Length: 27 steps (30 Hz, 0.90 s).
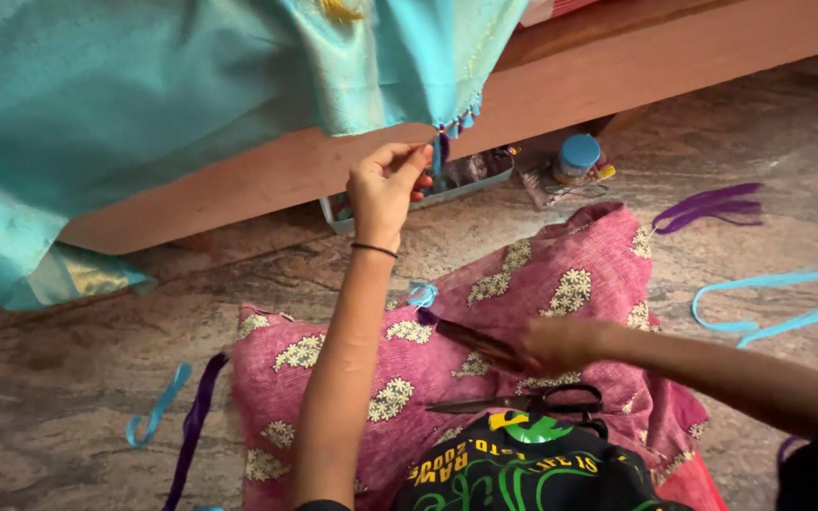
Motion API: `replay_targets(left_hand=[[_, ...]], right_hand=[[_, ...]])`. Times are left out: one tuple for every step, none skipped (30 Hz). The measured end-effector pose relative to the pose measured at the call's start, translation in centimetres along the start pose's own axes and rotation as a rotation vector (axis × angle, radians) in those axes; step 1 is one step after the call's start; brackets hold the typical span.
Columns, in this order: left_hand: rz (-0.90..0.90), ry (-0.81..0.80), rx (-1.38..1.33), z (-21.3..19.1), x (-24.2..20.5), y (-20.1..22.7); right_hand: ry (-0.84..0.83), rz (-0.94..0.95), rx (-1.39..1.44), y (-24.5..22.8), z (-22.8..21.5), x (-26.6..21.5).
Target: The recorder is sewing decorative tassels onto the edge of a blue fabric garment.
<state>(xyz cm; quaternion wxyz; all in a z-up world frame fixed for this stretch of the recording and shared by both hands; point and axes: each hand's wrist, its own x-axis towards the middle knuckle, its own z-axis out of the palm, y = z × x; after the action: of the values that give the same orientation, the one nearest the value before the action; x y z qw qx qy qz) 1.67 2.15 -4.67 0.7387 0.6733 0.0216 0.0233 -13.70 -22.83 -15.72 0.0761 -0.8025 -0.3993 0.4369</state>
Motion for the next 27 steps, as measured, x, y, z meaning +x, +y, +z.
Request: replay_targets(left_hand=[[-0.006,-0.001,-0.004,0.0,0.0,-0.5],[0.003,-0.006,-0.035,-0.1,0.1,-1.0],[0.013,-0.011,-0.065,-0.1,0.2,-1.4],[0.008,-0.013,-0.068,0.0,0.4,-2.0],[0.003,-0.021,-0.12,0.1,0.5,-2.5],[-0.002,-0.028,-0.171,0.2,0.7,-2.9],[-0.007,-0.03,-0.171,0.2,0.8,-2.8],[-0.044,-0.022,-0.213,0.3,0.8,-2.7],[-0.081,-0.02,-0.258,0.6,0.9,-2.6],[-0.086,-0.028,-0.26,0.5,1.1,-2.9],[-0.101,-0.038,-0.326,0.6,1.3,-3.1],[-0.116,-0.047,-0.392,0.7,1.6,-3.4],[-0.119,-0.052,-0.4,0.7,1.6,-3.3],[-0.117,-0.048,-0.451,0.8,1.7,-3.3],[-0.114,-0.041,-0.501,0.7,1.7,-3.2],[-0.116,-0.042,-0.506,1.0,1.7,-3.0],[-0.099,-0.083,-0.523,0.9,1.5,-2.7],[-0.082,-0.123,-0.54,0.8,1.4,-2.4],[-0.083,-0.124,-0.538,0.8,1.3,-2.3],[-0.054,-0.154,-0.565,0.7,1.3,-2.2],[-0.024,-0.183,-0.591,0.7,1.3,-2.0],[-0.023,-0.182,-0.589,0.6,1.4,-2.3],[-0.017,-0.208,-0.607,0.3,1.6,-2.6],[-0.01,-0.234,-0.626,0.1,1.7,-2.9],[-0.01,-0.229,-0.621,0.0,1.6,-2.8],[-0.015,-0.248,-0.62,-0.1,1.5,-2.7],[-0.021,-0.267,-0.622,-0.2,1.5,-2.7]], right_hand=[[-0.005,0.003,0.004,-0.6,1.2,-0.7],[-0.012,0.015,0.053,-1.2,2.5,-1.5],[-0.017,0.028,0.097,-1.7,3.7,-2.2],[-0.021,0.031,0.101,-2.1,4.1,-2.8],[-0.191,0.031,0.017,-2.5,4.4,-3.5],[-0.36,0.023,-0.071,-2.9,4.8,-4.1],[-0.361,0.023,-0.065,-2.2,6.0,-4.0],[-0.241,0.01,-0.03,-1.6,7.3,-3.9],[-0.119,0.003,0.007,-1.0,8.6,-4.0],[-0.117,0.009,0.014,-0.6,9.6,-3.6],[-0.059,0.008,0.057,0.0,10.5,-3.2],[-0.001,0.008,0.1,0.6,11.4,-2.9],[-0.003,0.016,0.101,0.3,10.9,-3.1],[0.01,0.024,0.12,0.1,10.4,-3.2],[0.022,0.029,0.138,-0.1,9.8,-3.2],[0.02,0.034,0.138,0.2,9.7,-3.5],[0.054,-0.033,0.206,0.2,9.6,-3.5],[0.09,-0.099,0.273,0.2,9.5,-3.5],[0.091,-0.1,0.275,0.2,8.8,-3.9],[0.095,-0.009,0.226,0.2,8.1,-4.3],[0.101,0.08,0.174,0.2,7.3,-4.7],[0.102,0.078,0.174,1.1,6.8,-5.3],[0.093,0.018,0.179,2.1,6.3,-5.9],[0.084,-0.043,0.184,3.0,5.8,-6.4],[0.083,-0.049,0.184,3.8,5.5,-6.8],[0.13,-0.054,0.36,4.7,5.1,-7.2],[0.174,-0.055,0.536,5.6,4.7,-7.6]])
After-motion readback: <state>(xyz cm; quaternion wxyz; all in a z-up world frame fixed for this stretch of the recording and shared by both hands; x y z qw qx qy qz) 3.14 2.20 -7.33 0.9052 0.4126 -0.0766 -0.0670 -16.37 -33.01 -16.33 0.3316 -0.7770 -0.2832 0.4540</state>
